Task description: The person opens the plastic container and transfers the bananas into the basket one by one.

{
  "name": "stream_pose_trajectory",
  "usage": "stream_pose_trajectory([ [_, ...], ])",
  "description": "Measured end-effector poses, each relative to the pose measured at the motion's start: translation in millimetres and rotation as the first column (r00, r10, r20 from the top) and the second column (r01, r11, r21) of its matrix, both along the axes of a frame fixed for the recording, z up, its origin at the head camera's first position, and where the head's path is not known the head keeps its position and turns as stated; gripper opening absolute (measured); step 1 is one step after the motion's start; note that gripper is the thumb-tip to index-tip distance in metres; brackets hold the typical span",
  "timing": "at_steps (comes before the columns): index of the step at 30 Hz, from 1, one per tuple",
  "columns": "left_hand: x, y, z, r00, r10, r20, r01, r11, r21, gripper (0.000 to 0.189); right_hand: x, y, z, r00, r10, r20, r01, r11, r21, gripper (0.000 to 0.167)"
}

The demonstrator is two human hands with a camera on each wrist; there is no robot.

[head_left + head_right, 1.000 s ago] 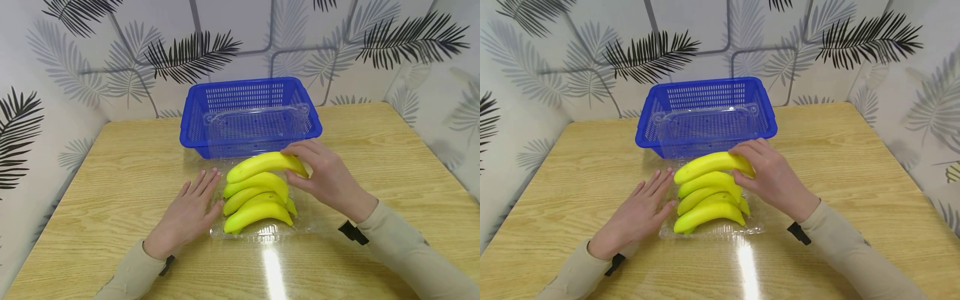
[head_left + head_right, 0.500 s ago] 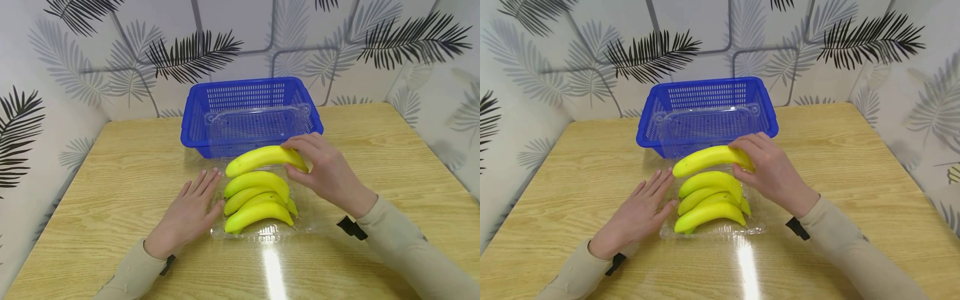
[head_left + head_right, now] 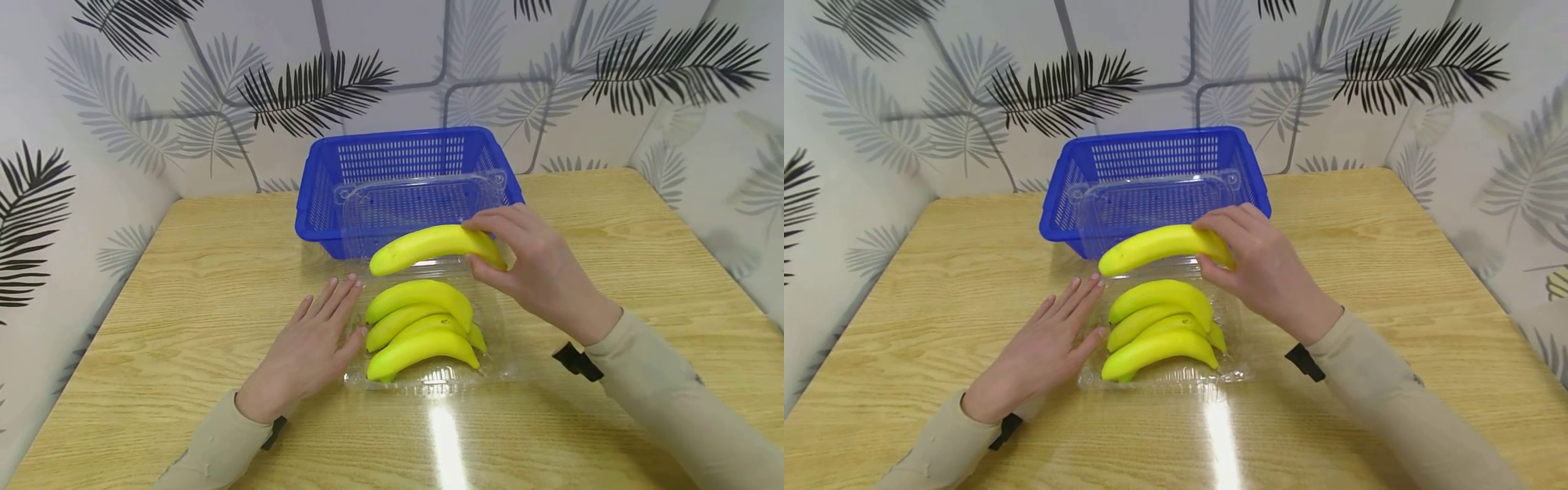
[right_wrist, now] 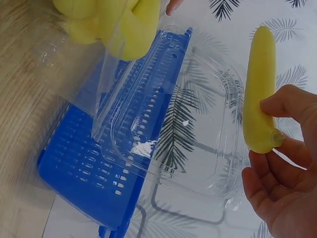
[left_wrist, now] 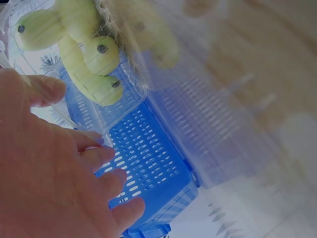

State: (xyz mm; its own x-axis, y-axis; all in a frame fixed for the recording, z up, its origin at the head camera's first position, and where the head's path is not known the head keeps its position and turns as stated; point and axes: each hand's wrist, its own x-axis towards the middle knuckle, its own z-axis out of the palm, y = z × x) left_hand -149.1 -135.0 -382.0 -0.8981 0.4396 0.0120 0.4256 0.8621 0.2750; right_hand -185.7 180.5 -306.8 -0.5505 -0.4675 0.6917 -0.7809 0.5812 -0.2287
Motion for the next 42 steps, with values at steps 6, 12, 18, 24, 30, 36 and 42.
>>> stream_pose_trajectory([
  [6,-0.6,0.6,-1.6,1.0,-0.006,-0.001,0.006,1.0,-0.007,0.066,-2.9,-1.1,2.6,1.0,-0.002,-0.019,0.002,1.0,0.003,0.042],
  [12,-0.2,-0.8,-2.1,1.0,-0.007,-0.01,0.007,1.0,-0.011,0.066,-4.8,-1.3,4.3,1.0,-0.015,-0.024,0.015,1.0,0.004,0.04],
  [18,-0.1,-2.1,-2.7,1.0,-0.008,-0.013,0.008,1.0,-0.014,0.066,-5.3,-1.6,6.3,1.0,-0.021,-0.02,0.021,1.0,-0.01,0.04],
  [24,0.1,-2.3,-2.8,1.0,-0.006,-0.001,0.006,1.0,-0.011,0.066,-8.2,-0.9,10.3,0.999,-0.022,-0.037,0.021,1.0,-0.013,0.04],
  [30,-0.3,-1.9,-3.2,1.0,-0.006,-0.008,0.006,1.0,-0.006,0.066,-11.6,-0.7,16.0,0.998,-0.015,-0.057,0.014,1.0,-0.019,0.04],
  [36,-1.1,-1.3,-3.5,1.0,-0.01,-0.019,0.01,1.0,-0.006,0.066,-13.8,-1.0,22.3,0.998,-0.021,-0.062,0.019,0.999,-0.033,0.039],
  [42,-0.9,-1.3,-2.7,1.0,-0.01,-0.014,0.01,1.0,-0.003,0.066,-15.7,-0.9,26.3,0.997,-0.031,-0.07,0.028,0.999,-0.037,0.039],
])
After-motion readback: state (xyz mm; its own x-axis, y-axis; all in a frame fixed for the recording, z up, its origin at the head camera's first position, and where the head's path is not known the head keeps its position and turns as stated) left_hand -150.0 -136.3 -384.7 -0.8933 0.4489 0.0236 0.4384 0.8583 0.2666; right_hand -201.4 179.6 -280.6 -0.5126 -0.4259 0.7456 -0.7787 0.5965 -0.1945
